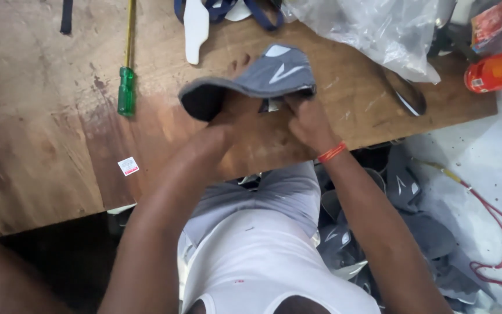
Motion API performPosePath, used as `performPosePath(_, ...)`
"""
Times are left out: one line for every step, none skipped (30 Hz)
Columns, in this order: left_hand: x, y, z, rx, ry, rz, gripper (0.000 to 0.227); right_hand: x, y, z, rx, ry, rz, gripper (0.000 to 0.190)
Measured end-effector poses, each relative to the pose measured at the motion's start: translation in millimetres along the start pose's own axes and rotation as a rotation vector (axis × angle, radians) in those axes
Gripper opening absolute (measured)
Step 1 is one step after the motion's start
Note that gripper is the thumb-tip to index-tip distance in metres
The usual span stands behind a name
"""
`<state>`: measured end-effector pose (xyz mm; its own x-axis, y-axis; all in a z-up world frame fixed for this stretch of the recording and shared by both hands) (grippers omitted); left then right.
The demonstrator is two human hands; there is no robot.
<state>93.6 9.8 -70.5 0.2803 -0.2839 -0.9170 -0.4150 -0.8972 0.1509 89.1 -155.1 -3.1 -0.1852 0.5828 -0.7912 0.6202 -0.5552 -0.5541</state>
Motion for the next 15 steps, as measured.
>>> performPosePath(-1.1, -1.0, -0.7, 0.013, 0.017, -0.016, 0.055, 1.6, -7.5, -0.9, -0.079, -0.033, 0.114, 0.05)
performPosePath(-0.9, 0.9, 0.9, 0.031, 0.027, -0.027, 0.056, 4.6, -15.3, 3.1, -0.147, -0.066, 0.227, 0.053)
performPosePath(-1.6, 3.2, 1.9, 0.049, 0.036, -0.037, 0.056, 6.4, -16.2, 1.5, -0.14, -0.066, 0.225, 0.053)
performPosePath(-1.7, 6.6, 4.2, 0.066, 0.046, -0.045, 0.057, 16.8, -10.2, 2.7, -0.059, -0.194, 0.264, 0.054)
performPosePath(-1.9, 9.9, 6.9, 0.083, 0.056, -0.052, 0.058, 26.8, -4.2, 5.6, 0.022, -0.322, 0.302, 0.055)
performPosePath(-3.0, 11.6, 8.8, 0.098, 0.066, -0.064, 0.058, 29.7, -5.6, 8.6, 0.025, -0.324, 0.299, 0.055)
performPosePath(-4.5, 13.3, 11.1, 0.112, 0.077, -0.075, 0.059, 26.1, -16.2, 8.4, -0.072, -0.228, 0.319, 0.042)
performPosePath(-6.8, 12.3, 12.1, 0.127, 0.09, -0.092, 0.059, 22.7, -27.0, 7.0, -0.174, -0.127, 0.339, 0.031)
performPosePath(-9.7, 8.2, 14.4, 0.142, 0.103, -0.108, 0.06, 26.7, -24.3, 10.8, -0.174, -0.125, 0.336, 0.031)
performPosePath(-11.0, 9.7, 18.7, 0.159, 0.117, -0.121, 0.061, 30.3, -24.8, 16.1, -0.223, -0.127, 0.392, 0.03)
performPosePath(-8.5, 16.7, 21.0, 0.175, 0.13, -0.134, 0.061, 34.2, -25.1, 21.6, -0.271, -0.128, 0.447, 0.03)
performPosePath(-10.2, 17.8, 22.0, 0.176, 0.126, -0.131, 0.061, 26.0, -36.3, 15.3, -0.268, -0.129, 0.445, 0.03)
performPosePath(-14.1, 20.1, 24.0, 0.187, 0.172, -0.199, 0.061, 20.2, -44.6, 9.2, -0.233, -0.164, 0.382, 0.037)
performPosePath(-18.5, 21.7, 28.4, 0.196, 0.214, -0.268, 0.062, 16.3, -54.3, 3.3, -0.2, -0.2, 0.316, 0.047)
performPosePath(-20.9, 22.7, 29.9, 0.195, 0.207, -0.268, 0.062, 18.0, -59.6, 2.5, -0.199, -0.203, 0.309, 0.047)
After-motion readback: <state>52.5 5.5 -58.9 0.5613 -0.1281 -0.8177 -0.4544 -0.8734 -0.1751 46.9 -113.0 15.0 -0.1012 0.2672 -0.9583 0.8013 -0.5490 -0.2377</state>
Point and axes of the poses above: each hand's wrist, its own z-axis away from the middle knuckle, its own x-axis out of the palm, y = z × x, the point moved 8 cm from there along -z, towards the middle knuckle, and after that the axes turned 9 degrees about -x, right-handed, at the moved point
